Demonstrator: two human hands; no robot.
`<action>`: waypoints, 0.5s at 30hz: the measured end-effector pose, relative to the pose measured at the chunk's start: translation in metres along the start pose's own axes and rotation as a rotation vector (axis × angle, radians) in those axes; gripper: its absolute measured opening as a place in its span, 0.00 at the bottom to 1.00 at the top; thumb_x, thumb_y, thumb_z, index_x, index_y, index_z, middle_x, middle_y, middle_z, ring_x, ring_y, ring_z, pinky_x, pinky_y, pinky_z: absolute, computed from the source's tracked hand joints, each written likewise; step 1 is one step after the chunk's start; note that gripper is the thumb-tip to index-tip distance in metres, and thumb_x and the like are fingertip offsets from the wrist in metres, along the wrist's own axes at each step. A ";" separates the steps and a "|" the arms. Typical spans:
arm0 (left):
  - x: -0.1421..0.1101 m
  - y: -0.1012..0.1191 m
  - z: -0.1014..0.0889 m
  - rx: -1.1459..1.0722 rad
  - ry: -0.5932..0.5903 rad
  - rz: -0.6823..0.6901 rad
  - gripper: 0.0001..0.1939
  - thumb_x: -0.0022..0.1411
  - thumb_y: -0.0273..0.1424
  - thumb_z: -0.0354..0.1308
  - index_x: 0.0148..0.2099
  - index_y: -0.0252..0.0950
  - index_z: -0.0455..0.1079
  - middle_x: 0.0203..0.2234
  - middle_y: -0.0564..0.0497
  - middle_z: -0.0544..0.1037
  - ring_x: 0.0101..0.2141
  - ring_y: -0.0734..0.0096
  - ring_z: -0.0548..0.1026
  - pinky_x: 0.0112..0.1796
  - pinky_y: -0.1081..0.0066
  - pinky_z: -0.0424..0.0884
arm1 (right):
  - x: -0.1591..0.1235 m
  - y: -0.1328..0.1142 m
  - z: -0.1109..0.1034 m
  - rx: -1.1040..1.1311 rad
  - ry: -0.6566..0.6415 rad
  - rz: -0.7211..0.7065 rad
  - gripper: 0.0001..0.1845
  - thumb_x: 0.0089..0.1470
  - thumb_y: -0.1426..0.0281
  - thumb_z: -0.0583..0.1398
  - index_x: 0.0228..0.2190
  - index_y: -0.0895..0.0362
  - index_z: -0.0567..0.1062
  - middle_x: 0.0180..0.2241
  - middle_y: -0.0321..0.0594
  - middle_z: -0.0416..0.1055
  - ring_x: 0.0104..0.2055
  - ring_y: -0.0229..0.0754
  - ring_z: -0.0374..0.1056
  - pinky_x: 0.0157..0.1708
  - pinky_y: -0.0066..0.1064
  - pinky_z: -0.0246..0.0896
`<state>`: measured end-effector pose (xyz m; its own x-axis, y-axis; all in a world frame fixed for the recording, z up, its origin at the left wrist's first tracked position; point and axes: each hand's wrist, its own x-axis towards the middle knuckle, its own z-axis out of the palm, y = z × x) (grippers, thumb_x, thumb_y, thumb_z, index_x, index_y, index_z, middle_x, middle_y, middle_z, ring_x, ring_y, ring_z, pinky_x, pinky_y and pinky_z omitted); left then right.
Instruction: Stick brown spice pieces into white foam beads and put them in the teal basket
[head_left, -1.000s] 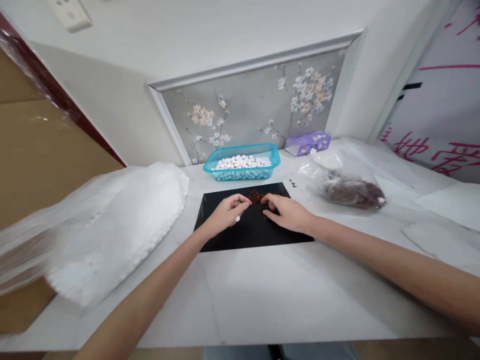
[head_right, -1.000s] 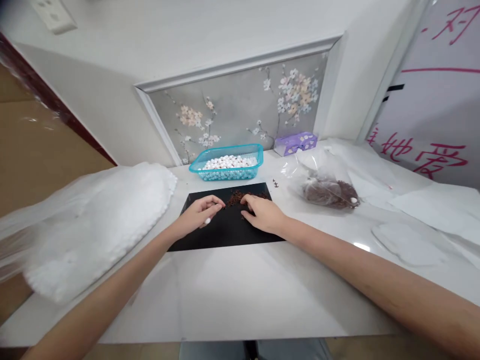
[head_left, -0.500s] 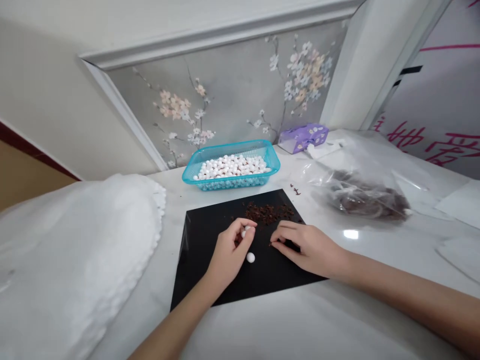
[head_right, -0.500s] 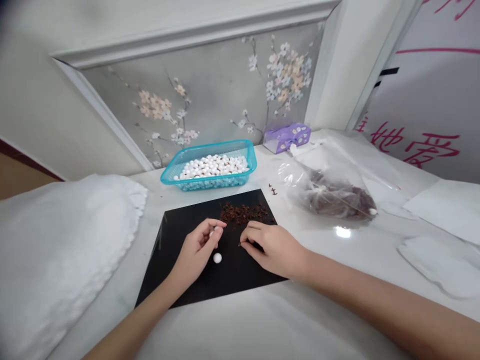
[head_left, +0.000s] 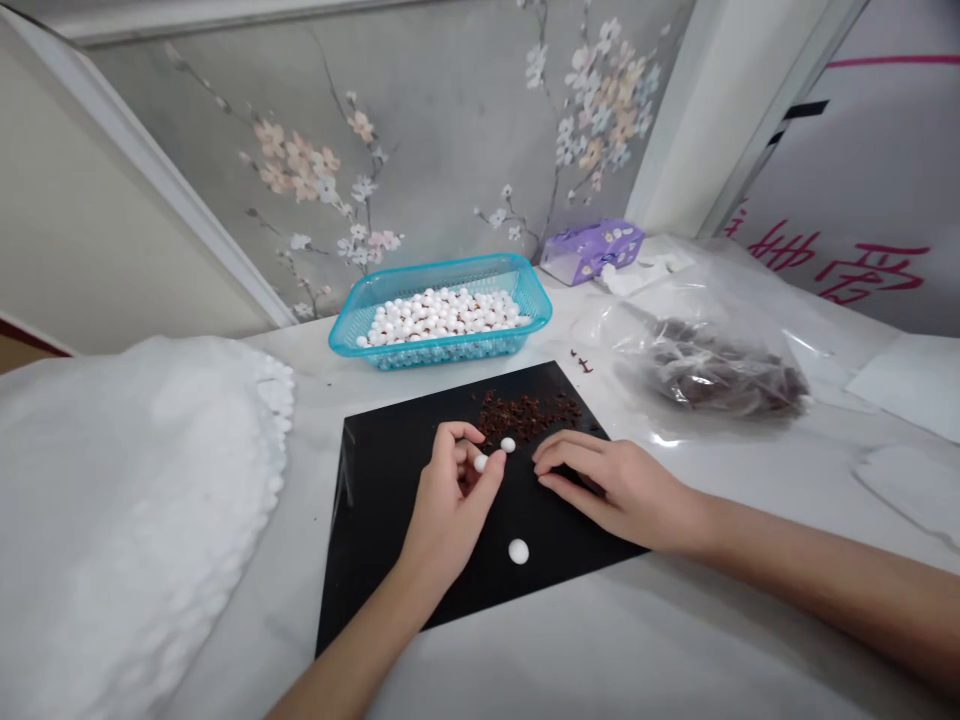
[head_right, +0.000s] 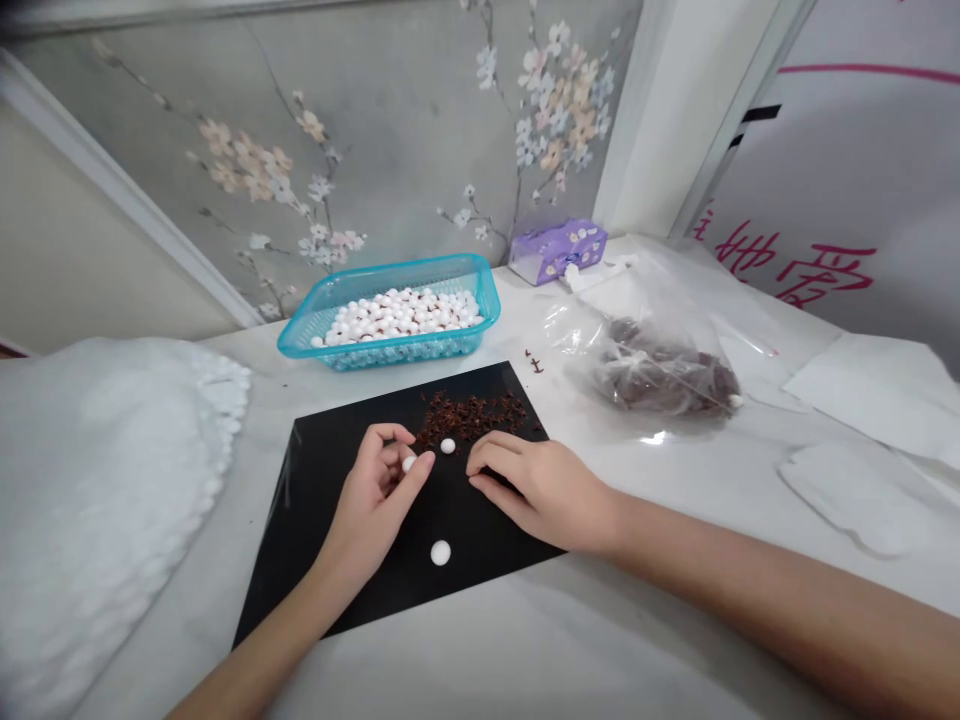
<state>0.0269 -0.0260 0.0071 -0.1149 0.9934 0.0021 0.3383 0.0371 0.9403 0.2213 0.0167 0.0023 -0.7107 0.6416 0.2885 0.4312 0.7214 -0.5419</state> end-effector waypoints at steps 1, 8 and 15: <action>-0.004 0.001 0.002 -0.017 0.058 0.010 0.08 0.57 0.38 0.54 0.36 0.45 0.57 0.22 0.57 0.62 0.23 0.73 0.64 0.26 0.73 0.62 | -0.001 0.000 0.000 0.027 0.018 0.012 0.08 0.59 0.71 0.50 0.37 0.54 0.69 0.40 0.39 0.72 0.37 0.36 0.70 0.35 0.26 0.65; -0.048 0.013 0.028 -0.094 0.248 0.177 0.08 0.59 0.34 0.54 0.39 0.48 0.58 0.26 0.54 0.66 0.23 0.73 0.66 0.21 0.73 0.65 | 0.001 -0.001 -0.001 0.148 0.134 0.113 0.02 0.54 0.73 0.56 0.32 0.57 0.69 0.29 0.35 0.71 0.20 0.29 0.59 0.22 0.21 0.58; -0.053 0.015 0.031 0.020 -0.074 0.182 0.04 0.58 0.30 0.55 0.34 0.39 0.61 0.21 0.57 0.66 0.21 0.80 0.66 0.23 0.79 0.64 | 0.004 0.002 -0.001 0.216 0.162 0.172 0.01 0.51 0.73 0.59 0.28 0.57 0.72 0.21 0.31 0.65 0.19 0.29 0.57 0.20 0.21 0.55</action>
<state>0.0665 -0.0745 0.0103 0.0183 0.9892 0.1457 0.3654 -0.1422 0.9199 0.2196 0.0210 0.0030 -0.5324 0.7952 0.2903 0.3973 0.5376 -0.7437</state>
